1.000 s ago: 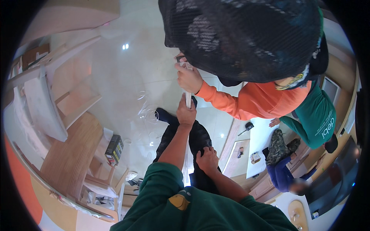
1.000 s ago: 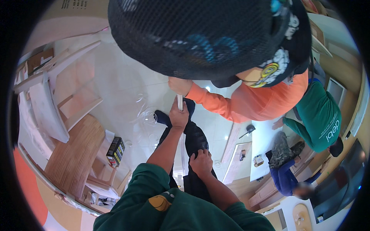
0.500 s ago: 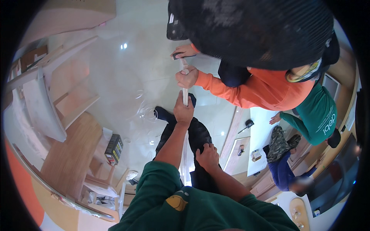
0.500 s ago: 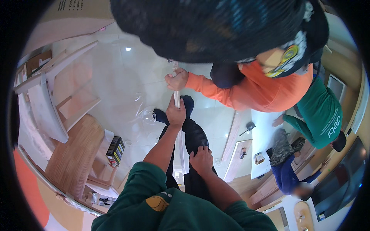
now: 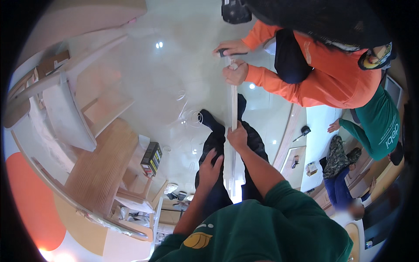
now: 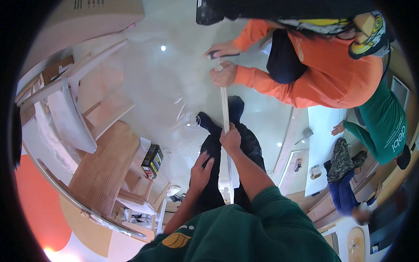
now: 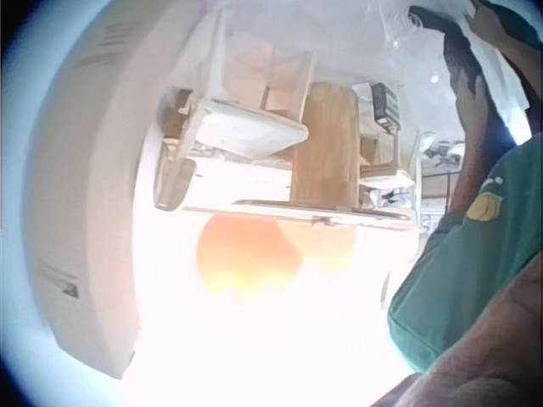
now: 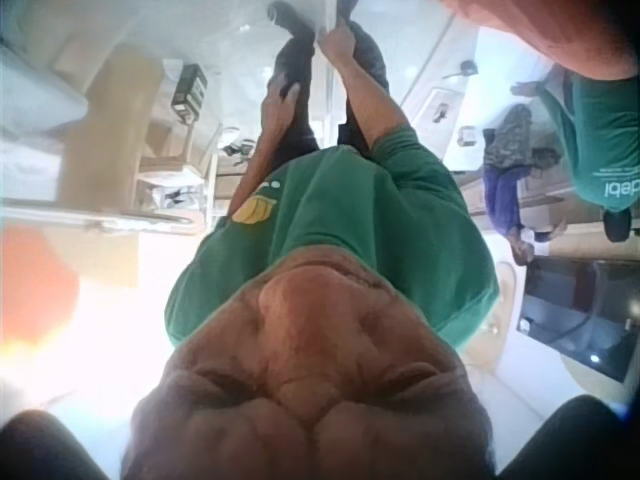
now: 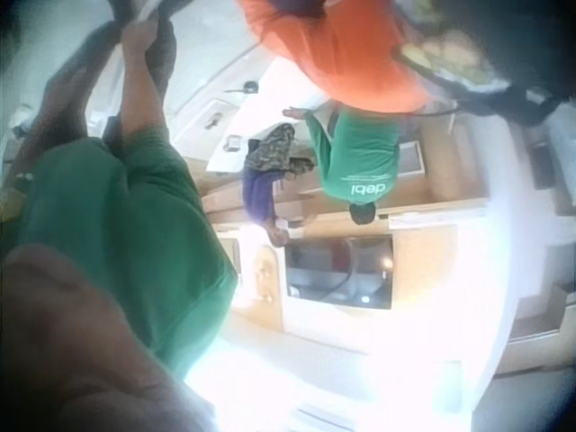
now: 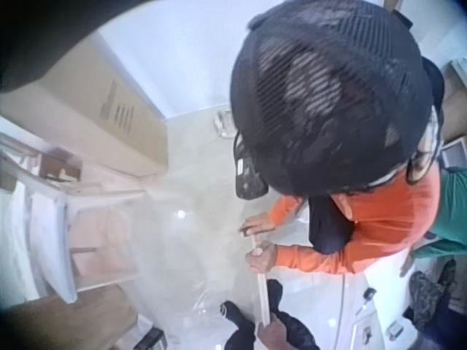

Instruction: The person kneels on the floor and works with a coworker to assemble a large, curved piece of furniture. They handle long wooden trim pieces and large white panels, positioning them against the structure. The person uses a utility knife to cut a strip of material along the edge of a panel.

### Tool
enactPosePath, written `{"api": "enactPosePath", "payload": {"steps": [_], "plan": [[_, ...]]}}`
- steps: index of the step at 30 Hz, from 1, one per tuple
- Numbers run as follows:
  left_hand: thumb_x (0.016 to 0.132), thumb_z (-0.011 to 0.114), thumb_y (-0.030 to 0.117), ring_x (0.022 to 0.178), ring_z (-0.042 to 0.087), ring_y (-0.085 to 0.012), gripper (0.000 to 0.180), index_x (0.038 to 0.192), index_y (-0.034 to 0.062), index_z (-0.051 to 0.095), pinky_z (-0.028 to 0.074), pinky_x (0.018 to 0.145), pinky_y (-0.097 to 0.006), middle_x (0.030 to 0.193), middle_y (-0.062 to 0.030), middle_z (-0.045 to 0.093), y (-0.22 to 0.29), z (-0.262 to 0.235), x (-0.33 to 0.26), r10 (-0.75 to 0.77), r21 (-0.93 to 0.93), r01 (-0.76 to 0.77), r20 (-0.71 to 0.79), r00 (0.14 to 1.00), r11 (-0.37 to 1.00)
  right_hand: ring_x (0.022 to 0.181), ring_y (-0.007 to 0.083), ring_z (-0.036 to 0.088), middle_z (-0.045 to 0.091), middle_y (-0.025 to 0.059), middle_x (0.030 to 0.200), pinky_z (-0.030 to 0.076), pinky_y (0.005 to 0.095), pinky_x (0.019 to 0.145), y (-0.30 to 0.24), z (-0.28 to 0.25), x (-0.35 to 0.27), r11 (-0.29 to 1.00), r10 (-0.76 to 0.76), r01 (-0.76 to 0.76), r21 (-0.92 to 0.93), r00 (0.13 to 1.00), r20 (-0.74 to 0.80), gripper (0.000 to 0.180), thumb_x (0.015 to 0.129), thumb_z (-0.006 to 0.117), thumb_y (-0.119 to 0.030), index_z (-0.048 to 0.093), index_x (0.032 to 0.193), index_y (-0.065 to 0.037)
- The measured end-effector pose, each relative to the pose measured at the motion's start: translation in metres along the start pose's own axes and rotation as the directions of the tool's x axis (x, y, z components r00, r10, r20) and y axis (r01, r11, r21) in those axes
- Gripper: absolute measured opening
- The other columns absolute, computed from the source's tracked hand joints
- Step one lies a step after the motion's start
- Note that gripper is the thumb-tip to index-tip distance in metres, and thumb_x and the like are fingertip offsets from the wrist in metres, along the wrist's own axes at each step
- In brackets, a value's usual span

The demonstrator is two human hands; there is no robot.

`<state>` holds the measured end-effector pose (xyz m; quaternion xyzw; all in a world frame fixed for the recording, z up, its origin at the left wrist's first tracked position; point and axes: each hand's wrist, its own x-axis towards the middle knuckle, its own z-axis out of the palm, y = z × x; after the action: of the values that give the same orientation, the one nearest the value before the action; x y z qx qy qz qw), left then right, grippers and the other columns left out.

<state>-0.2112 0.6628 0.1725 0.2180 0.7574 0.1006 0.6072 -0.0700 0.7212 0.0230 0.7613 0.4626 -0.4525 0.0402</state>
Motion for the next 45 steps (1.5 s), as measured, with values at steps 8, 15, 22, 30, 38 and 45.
{"api": "enactPosePath", "payload": {"steps": [8, 15, 22, 30, 38, 45], "plan": [[0.09, 0.068, 0.041, 0.134, 0.045, -0.0432, 0.062, 0.136, 0.0011, 0.056, 0.037, 0.111, -0.053, 0.142, -0.0237, 0.052, -0.089, -0.004, -0.083, -0.095, 0.428, 0.114, -0.066, 0.993, 0.896, 0.087, 0.0445, 0.069, 0.07, 0.0255, 0.091, 0.056, 0.0519, 0.081, -0.009, 0.001, 0.001, 0.995, -0.059, 0.06, -0.079, 0.998, 0.01, 0.036, 0.084, 0.067, -0.021, 0.061, 0.114, -0.002], [0.088, 0.068, 0.041, 0.134, 0.047, -0.0399, 0.061, 0.135, 0.0024, 0.057, 0.043, 0.107, -0.053, 0.142, -0.0189, 0.054, -0.087, -0.013, -0.068, -0.148, 0.649, 0.151, -0.059, 0.987, 0.746, 0.09, 0.0435, 0.07, 0.071, 0.0271, 0.094, 0.057, 0.0499, 0.085, -0.01, 0.001, 0.003, 0.991, 0.02, -0.022, -0.132, 1.0, -0.018, 0.035, 0.083, 0.069, -0.024, 0.068, 0.109, -0.001], [0.089, 0.068, 0.038, 0.132, 0.051, -0.0375, 0.06, 0.135, 0.0024, 0.057, 0.045, 0.107, -0.049, 0.142, -0.0186, 0.055, -0.121, -0.034, -0.084, -0.135, 0.58, 0.122, -0.021, 0.991, 0.805, 0.096, 0.0416, 0.07, 0.071, 0.0258, 0.102, 0.056, 0.0482, 0.089, -0.008, 0.007, 0.003, 0.976, -0.009, 0.003, -0.217, 1.0, -0.027, 0.041, 0.085, 0.067, -0.024, 0.066, 0.118, -0.001], [0.089, 0.067, 0.036, 0.132, 0.051, -0.0356, 0.056, 0.132, 0.0011, 0.058, 0.046, 0.105, -0.048, 0.141, -0.0192, 0.056, -0.147, -0.036, -0.079, -0.088, 0.678, 0.058, 0.01, 0.996, 0.733, 0.105, 0.0411, 0.067, 0.069, 0.0266, 0.11, 0.054, 0.046, 0.094, -0.025, -0.001, 0.005, 0.978, 0.093, -0.077, -0.192, 0.993, 0.076, 0.045, 0.088, 0.065, -0.03, 0.061, 0.117, 0.005], [0.089, 0.068, 0.036, 0.125, 0.057, -0.036, 0.054, 0.129, 0.0011, 0.062, 0.048, 0.103, -0.047, 0.132, -0.0185, 0.062, -0.155, -0.051, -0.077, -0.047, 0.789, -0.031, 0.075, 0.996, 0.614, 0.101, 0.0382, 0.069, 0.071, 0.0234, 0.106, 0.055, 0.0472, 0.091, -0.02, -0.002, -0.012, 0.992, 0.124, -0.124, 0.028, 0.992, -0.001, 0.037, 0.084, 0.064, -0.021, 0.068, 0.119, -0.008], [0.087, 0.072, 0.035, 0.117, 0.062, -0.0378, 0.052, 0.124, -0.0003, 0.065, 0.049, 0.101, -0.048, 0.127, -0.0218, 0.064, -0.197, -0.043, -0.09, 0.097, 0.858, -0.121, 0.083, 0.992, 0.499, 0.104, 0.0369, 0.068, 0.07, 0.0166, 0.115, 0.053, 0.0466, 0.093, 0.12, 0.054, -0.127, 0.978, 0.138, -0.107, 0.18, 0.975, -0.171, 0.042, 0.084, 0.067, -0.021, 0.067, 0.124, -0.009]]}}
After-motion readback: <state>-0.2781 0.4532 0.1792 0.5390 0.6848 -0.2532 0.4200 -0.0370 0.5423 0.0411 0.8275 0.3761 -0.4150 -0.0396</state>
